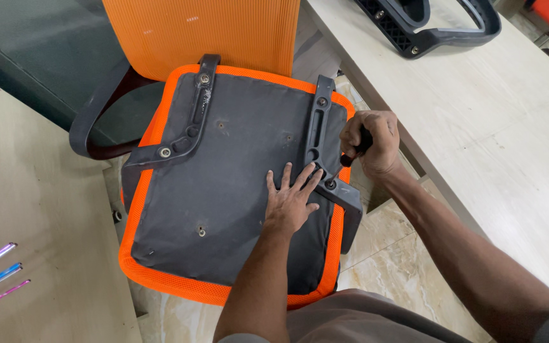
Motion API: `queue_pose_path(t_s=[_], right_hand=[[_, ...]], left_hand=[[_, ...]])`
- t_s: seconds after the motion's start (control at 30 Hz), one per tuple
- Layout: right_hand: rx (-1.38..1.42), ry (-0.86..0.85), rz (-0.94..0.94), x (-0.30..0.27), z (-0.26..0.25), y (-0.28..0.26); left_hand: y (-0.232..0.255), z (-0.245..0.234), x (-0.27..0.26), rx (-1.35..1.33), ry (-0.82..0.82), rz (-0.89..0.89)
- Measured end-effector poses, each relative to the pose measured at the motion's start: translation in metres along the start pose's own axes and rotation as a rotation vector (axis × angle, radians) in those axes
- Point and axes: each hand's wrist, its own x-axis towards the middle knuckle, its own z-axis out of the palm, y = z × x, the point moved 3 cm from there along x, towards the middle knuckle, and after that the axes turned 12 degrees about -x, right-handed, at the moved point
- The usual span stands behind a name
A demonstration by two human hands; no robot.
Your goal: The person assembles a chair by attaching a metal bracket to the underside of the seat using screws and a screwdriver. The person aligns the bracket, inserts screws, and tightens them with a screwdriver.
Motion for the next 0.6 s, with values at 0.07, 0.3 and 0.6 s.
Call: queue_pose_path(t_s=[0.07,0.3,0.6], right_hand=[[0.008,-0.014,0.001,0.000,-0.001,0.001],[-0.015,-0.120,0.027,-0.005,-0.005,-0.004],[-0.369,0.087,0.011,-0.014,0.000,-0.013]], left_hand=[[0.000,0.000,0.001,-0.009,-0.001,-0.003],[0.001,-0.001,0.001,-0.032,-0.028,-0.015],[0.001,-0.003,-0.002,-0.021,0.005,0.010]])
